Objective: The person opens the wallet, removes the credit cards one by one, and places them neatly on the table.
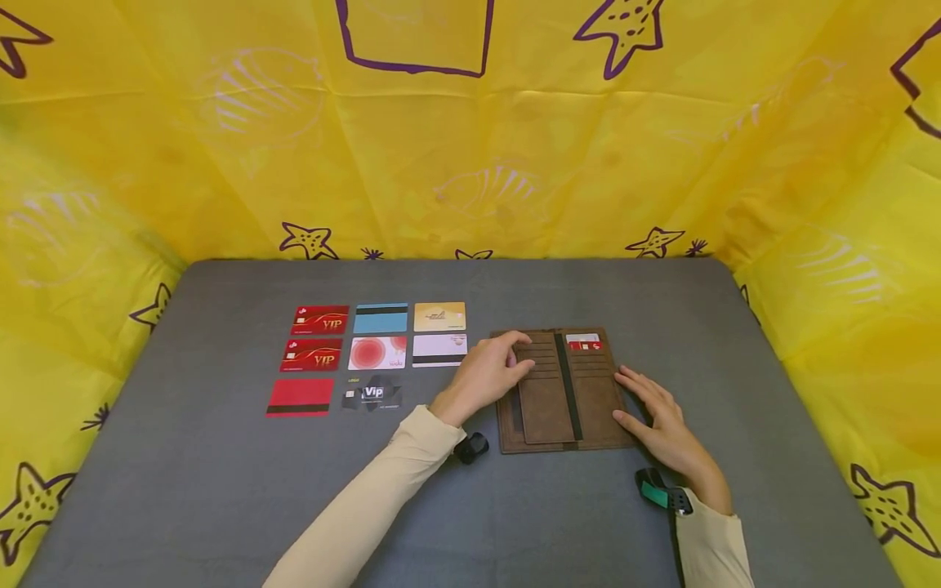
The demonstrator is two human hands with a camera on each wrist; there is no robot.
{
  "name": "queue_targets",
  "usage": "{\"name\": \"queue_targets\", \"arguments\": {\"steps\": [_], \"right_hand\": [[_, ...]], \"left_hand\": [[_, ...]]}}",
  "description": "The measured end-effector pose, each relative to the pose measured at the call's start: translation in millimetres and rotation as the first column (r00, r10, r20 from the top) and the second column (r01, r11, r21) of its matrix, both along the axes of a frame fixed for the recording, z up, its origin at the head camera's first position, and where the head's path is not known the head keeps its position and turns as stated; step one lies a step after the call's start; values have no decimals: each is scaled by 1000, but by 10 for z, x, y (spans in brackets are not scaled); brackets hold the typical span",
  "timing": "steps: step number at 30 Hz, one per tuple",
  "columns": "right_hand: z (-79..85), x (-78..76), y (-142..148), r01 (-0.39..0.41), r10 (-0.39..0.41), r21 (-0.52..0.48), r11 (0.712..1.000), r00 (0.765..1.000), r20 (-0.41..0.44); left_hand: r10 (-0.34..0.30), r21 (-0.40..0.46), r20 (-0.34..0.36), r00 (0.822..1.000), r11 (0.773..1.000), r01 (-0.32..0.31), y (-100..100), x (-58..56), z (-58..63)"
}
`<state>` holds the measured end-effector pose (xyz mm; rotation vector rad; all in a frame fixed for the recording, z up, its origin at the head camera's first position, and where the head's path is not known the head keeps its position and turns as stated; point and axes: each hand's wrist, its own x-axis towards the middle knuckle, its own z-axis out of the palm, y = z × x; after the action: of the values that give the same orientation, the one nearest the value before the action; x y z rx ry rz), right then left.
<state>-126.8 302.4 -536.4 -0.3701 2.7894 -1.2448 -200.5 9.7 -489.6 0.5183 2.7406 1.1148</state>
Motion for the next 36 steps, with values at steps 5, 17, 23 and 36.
{"name": "queue_targets", "arguments": {"steps": [5,17,23,36], "right_hand": [[-15,-7,3,3,-3,4,1000,1000,-2],[-14,-4,-16,7,-8,9,1000,1000,14],[11,-7,-3,11,-11,10,1000,1000,24],[10,-11,6,15,-15,16,1000,999,33]], "left_hand": [[-23,-41,21,1000,999,24,140,-71,-8],[-90,-117,-5,996,989,89,428,-206,-115],[-88,-183,-20,996,980,83,541,-256,-105],[-104,-281,23,994,954,106,629,-354,-63]]}}
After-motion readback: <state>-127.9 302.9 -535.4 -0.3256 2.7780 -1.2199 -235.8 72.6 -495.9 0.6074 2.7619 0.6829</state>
